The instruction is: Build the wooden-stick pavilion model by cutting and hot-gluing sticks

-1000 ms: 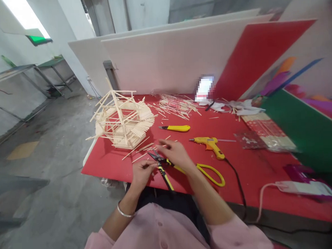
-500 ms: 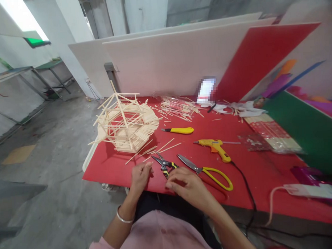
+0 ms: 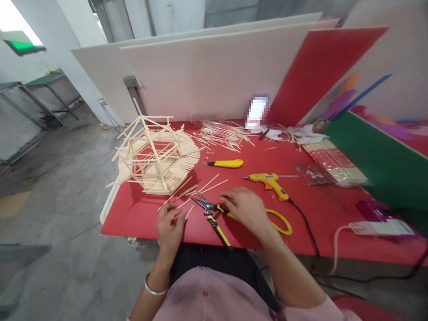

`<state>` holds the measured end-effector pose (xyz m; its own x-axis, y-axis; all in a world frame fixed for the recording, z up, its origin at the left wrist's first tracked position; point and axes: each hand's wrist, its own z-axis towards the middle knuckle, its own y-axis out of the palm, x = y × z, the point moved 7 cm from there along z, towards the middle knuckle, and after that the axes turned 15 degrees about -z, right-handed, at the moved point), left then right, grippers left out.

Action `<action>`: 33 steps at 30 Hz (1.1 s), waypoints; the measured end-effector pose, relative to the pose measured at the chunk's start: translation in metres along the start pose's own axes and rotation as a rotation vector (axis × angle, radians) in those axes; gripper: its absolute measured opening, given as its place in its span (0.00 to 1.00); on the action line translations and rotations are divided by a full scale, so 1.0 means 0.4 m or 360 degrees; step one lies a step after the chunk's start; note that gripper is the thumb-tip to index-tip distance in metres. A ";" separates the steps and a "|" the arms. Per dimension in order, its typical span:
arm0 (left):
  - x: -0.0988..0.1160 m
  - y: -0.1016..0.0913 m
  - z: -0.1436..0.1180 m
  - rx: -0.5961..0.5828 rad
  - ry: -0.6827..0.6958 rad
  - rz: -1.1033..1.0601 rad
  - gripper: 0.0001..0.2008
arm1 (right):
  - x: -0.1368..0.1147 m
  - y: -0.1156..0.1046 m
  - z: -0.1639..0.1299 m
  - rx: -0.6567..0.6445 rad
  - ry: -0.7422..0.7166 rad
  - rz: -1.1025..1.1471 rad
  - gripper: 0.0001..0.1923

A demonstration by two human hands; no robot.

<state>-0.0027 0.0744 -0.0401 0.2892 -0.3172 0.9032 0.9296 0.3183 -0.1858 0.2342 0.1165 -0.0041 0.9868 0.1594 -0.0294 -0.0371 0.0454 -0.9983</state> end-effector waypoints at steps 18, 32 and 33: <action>-0.055 -0.031 -0.008 -0.0011 -0.0252 -0.0212 0.08 | 0.013 0.052 0.193 -0.0356 0.0120 -0.0267 0.13; 0.059 0.168 0.065 -0.0360 -0.0045 -0.0195 0.10 | 0.208 0.012 0.382 -0.0543 0.0355 -0.0387 0.17; 0.080 0.185 0.088 -0.0360 0.0001 -0.0200 0.10 | 0.239 0.016 0.407 -0.0544 0.0391 -0.0401 0.18</action>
<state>0.0673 0.1190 -0.0112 0.1679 -0.3421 0.9245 0.9857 0.0685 -0.1537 0.3027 0.2926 -0.0049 0.9680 -0.0545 0.2451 0.2208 -0.2800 -0.9343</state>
